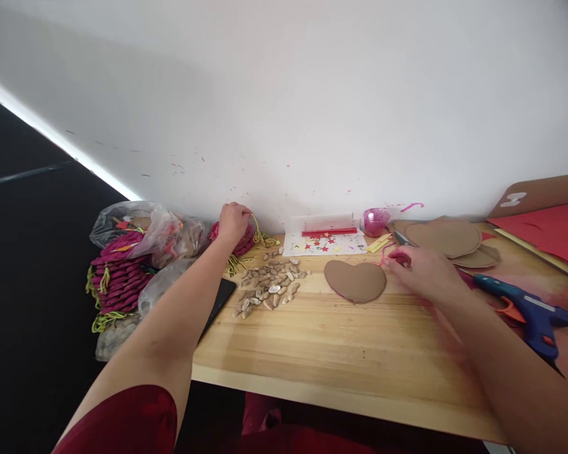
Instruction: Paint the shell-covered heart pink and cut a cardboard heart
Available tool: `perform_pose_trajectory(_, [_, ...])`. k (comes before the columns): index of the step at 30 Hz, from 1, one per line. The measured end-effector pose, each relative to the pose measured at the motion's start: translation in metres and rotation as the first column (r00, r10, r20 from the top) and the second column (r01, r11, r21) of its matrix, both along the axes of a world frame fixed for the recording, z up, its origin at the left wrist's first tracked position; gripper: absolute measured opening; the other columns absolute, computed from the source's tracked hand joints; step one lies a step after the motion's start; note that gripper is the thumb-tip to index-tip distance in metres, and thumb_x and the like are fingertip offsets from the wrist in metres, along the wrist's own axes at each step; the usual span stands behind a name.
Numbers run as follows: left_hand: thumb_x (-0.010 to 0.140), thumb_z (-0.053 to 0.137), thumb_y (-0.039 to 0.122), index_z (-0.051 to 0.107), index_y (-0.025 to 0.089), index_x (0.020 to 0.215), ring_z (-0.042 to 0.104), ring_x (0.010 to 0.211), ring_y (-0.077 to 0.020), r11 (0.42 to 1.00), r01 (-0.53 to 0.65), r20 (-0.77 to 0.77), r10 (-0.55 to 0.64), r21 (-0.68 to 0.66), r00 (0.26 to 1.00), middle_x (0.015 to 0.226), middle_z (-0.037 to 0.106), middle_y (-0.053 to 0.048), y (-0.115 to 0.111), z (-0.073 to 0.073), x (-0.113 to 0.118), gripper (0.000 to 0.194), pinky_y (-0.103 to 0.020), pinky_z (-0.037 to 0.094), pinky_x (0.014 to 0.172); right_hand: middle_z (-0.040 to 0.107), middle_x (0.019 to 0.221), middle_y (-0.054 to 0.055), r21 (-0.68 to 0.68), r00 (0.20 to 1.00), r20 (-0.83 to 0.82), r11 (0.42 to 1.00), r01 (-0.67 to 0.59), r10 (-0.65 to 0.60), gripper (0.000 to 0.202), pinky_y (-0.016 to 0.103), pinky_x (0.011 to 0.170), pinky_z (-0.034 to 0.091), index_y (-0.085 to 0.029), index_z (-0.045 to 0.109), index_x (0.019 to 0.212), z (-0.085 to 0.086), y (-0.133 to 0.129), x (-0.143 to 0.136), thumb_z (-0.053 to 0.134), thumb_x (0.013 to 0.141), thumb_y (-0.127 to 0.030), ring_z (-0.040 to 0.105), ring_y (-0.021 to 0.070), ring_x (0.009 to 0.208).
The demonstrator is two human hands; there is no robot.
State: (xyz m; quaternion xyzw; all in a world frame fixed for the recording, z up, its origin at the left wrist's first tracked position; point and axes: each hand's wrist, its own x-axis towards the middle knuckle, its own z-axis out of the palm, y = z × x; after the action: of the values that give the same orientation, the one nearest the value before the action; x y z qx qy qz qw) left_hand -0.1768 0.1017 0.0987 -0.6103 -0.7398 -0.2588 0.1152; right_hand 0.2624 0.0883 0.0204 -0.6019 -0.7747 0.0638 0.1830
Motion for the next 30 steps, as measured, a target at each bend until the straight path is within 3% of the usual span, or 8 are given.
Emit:
perform_pose_trajectory(7, [0.082,0.066,0.021,0.080,0.015,0.095,0.066,0.075,-0.0193,0.994,-0.028,0.329,-0.008,0.105,0.944,0.082,0.076,-0.008,0.015,0.026,0.001,0.020,-0.031,0.052,0.076,0.078,0.094,0.010,-0.031,1.000,0.022,0.999,0.007,-0.007,0.033,0.036,0.065,0.040,-0.022,0.074,0.098,0.002,-0.002,-0.002,0.050,0.091,-0.044,0.070,0.0305,0.084])
perform_pose_trajectory(14, [0.075,0.074,0.019,0.078,0.014,0.086,0.060,0.058,-0.0116,0.989,0.094,0.545,-0.143,0.117,0.826,0.069,0.072,-0.004,0.002,0.039,0.042,0.013,-0.023,0.050,0.057,0.078,0.088,0.009,0.044,0.998,-0.064,0.999,-0.012,0.015,0.032,0.035,0.063,0.041,-0.021,0.076,0.095,0.002,-0.003,-0.002,0.053,0.088,-0.043,0.069,0.0286,0.078])
perform_pose_trajectory(17, [0.066,0.079,0.016,0.076,0.013,0.078,0.054,0.049,-0.0083,0.969,0.238,0.725,-0.207,0.061,0.657,0.064,0.070,-0.003,-0.017,0.038,0.072,0.012,-0.021,0.044,0.049,0.078,0.087,0.010,0.129,0.983,-0.179,0.992,-0.004,0.027,0.031,0.035,0.064,0.044,-0.019,0.077,0.095,0.005,-0.006,-0.005,0.054,0.088,-0.040,0.069,0.0270,0.077])
perform_pose_trajectory(21, [0.065,0.084,0.021,0.077,0.013,0.089,0.057,0.053,-0.0093,0.875,0.484,0.863,-0.249,0.005,0.441,0.070,0.074,-0.007,-0.046,0.024,0.112,0.027,-0.019,0.040,0.046,0.077,0.081,0.009,0.163,0.925,-0.371,0.986,-0.021,0.081,0.031,0.036,0.067,0.047,-0.018,0.078,0.094,0.010,-0.017,-0.017,0.059,0.087,-0.042,0.068,0.0245,0.071])
perform_pose_trajectory(23, [0.065,0.085,0.022,0.076,0.013,0.096,0.060,0.055,-0.0106,0.829,0.559,0.891,-0.246,-0.010,0.381,0.072,0.074,-0.007,-0.059,0.016,0.129,0.033,-0.019,0.041,0.046,0.077,0.085,0.010,0.106,0.832,-0.542,0.992,-0.071,0.117,0.030,0.037,0.070,0.050,-0.017,0.076,0.094,0.015,-0.025,-0.026,0.062,0.086,-0.042,0.069,0.0245,0.075])
perform_pose_trajectory(25, [0.067,0.084,0.021,0.075,0.013,0.102,0.059,0.054,-0.0103,0.782,0.623,0.904,-0.250,-0.023,0.348,0.072,0.074,-0.006,-0.070,0.009,0.143,0.037,-0.020,0.041,0.045,0.077,0.107,0.011,0.055,0.653,-0.730,0.970,-0.235,0.200,0.029,0.039,0.082,0.054,-0.018,0.073,0.104,0.024,-0.035,-0.039,0.065,0.085,-0.038,0.071,0.0261,0.098])
perform_pose_trajectory(28, [0.069,0.082,0.019,0.068,0.012,0.121,0.057,0.050,-0.0098,0.707,0.705,0.908,-0.255,-0.060,0.333,0.067,0.072,-0.003,-0.081,0.002,0.155,0.055,-0.020,0.042,0.045,0.064,0.139,0.009,0.085,0.402,-0.861,0.867,-0.490,0.312,0.042,0.042,0.098,0.053,-0.025,0.063,0.123,0.039,-0.047,-0.062,0.069,0.081,-0.030,0.059,0.0270,0.129])
perform_pose_trajectory(30, [0.069,0.081,0.017,0.062,0.012,0.133,0.057,0.050,-0.0106,0.678,0.732,0.904,-0.271,-0.064,0.330,0.062,0.069,0.000,-0.085,-0.001,0.157,0.066,-0.020,0.042,0.045,0.054,0.150,0.008,0.097,0.343,-0.869,0.804,-0.587,0.356,0.055,0.045,0.106,0.049,-0.027,0.057,0.130,0.046,-0.050,-0.079,0.070,0.077,-0.022,0.048,0.0271,0.142])
